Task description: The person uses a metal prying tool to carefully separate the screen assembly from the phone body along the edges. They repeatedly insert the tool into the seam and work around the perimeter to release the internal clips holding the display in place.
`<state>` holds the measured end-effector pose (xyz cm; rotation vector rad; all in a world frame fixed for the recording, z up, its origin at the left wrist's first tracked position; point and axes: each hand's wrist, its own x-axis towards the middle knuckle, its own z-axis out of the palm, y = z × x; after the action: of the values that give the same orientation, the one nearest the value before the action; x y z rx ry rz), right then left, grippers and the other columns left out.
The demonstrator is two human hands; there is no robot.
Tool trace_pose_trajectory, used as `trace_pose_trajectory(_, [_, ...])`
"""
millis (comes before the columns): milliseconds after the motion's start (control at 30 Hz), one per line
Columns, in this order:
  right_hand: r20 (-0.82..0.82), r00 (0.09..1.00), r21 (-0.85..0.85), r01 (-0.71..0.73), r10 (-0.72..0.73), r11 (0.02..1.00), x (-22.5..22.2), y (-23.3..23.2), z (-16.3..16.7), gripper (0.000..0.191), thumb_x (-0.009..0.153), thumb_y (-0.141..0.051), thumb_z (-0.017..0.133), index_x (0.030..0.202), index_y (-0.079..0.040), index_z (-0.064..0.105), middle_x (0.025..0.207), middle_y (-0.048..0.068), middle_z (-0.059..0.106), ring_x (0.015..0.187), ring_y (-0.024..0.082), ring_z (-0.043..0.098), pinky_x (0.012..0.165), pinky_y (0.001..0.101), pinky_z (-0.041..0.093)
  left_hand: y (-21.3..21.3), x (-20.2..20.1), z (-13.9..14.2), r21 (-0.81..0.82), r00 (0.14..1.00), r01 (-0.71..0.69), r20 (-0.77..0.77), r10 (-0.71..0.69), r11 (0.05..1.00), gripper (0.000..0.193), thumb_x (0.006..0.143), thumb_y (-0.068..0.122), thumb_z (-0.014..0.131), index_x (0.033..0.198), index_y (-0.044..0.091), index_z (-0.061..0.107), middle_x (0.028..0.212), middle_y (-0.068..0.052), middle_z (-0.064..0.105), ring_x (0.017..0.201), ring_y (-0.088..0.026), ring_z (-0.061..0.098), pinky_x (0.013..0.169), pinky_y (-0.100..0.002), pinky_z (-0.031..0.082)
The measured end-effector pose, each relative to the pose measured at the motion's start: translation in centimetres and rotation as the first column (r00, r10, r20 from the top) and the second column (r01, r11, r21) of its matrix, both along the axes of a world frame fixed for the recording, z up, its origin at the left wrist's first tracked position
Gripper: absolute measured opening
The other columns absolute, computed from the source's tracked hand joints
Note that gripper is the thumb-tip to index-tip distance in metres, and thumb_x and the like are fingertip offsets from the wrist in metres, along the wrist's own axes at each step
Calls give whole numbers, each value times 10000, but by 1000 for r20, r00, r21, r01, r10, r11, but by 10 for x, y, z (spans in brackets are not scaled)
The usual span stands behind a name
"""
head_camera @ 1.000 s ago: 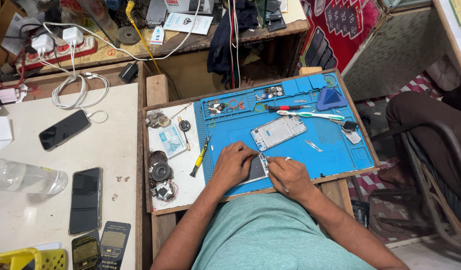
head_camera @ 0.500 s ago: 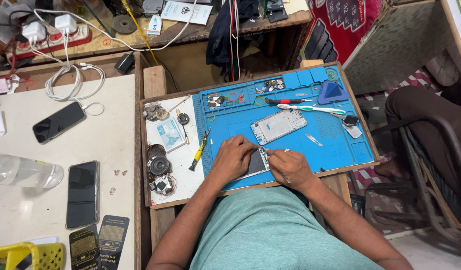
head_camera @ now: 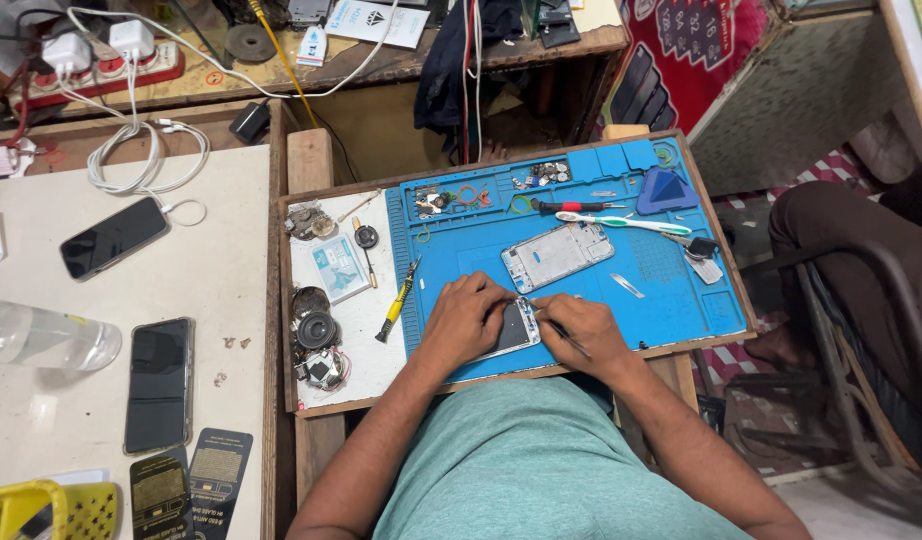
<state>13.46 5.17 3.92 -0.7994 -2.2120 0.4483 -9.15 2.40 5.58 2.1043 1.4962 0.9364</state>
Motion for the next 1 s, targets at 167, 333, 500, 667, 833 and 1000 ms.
trace_pose_trajectory(167, [9, 1000, -14, -12, 12, 1000, 4, 2, 4, 124, 834, -50, 722, 945, -42, 667, 986, 112, 756, 779, 237, 746, 634, 321, 590, 2, 6, 1, 35, 999, -9, -40, 10, 999, 190, 892, 130, 699, 1062, 117, 782, 944, -58, 660, 933, -257, 620, 812, -411, 446])
trace_pose_trajectory(333, [17, 1000, -39, 1, 0, 999, 4, 1, 7, 118, 839, -63, 726, 945, -44, 677, 964, 108, 756, 777, 244, 748, 616, 323, 585, 4, 13, 0, 95, 995, 21, -101, -12, 995, 174, 880, 139, 716, 1037, 103, 779, 940, -52, 668, 896, -260, 625, 787, -417, 451])
trace_pose_trajectory(500, [17, 1000, -60, -3, 4, 998, 4, 0, 8, 119, 841, -63, 720, 952, -45, 680, 967, 104, 755, 779, 238, 752, 619, 316, 593, 6, 14, -2, 173, 985, 53, -171, -23, 983, 146, 879, 147, 726, 1008, 94, 771, 929, -60, 667, 874, -262, 627, 771, -415, 447])
trace_pose_trajectory(667, [14, 1000, -33, -4, 4, 999, 4, 0, 7, 119, 841, -63, 718, 950, -46, 674, 982, 106, 754, 798, 244, 750, 634, 323, 595, 6, 15, -4, 204, 973, 76, -229, -28, 976, 141, 896, 149, 720, 1020, 94, 760, 925, -64, 662, 861, -255, 628, 767, -410, 446])
trace_pose_trajectory(833, [13, 1000, -31, 8, -7, 999, 4, -2, 7, 118, 842, -68, 728, 947, -46, 678, 970, 108, 754, 786, 244, 748, 631, 327, 591, 5, 17, -7, 219, 967, 75, -256, -17, 973, 150, 882, 138, 713, 1021, 102, 757, 920, -62, 648, 857, -253, 623, 769, -410, 446])
trace_pose_trajectory(1000, [-10, 1000, -51, 20, -21, 999, 3, -2, 10, 99, 851, -84, 731, 931, -40, 694, 946, 112, 764, 771, 235, 751, 623, 321, 587, 3, 19, -10, 274, 954, 88, -299, -2, 958, 163, 856, 121, 697, 1006, 86, 749, 910, -75, 628, 868, -254, 617, 798, -412, 457])
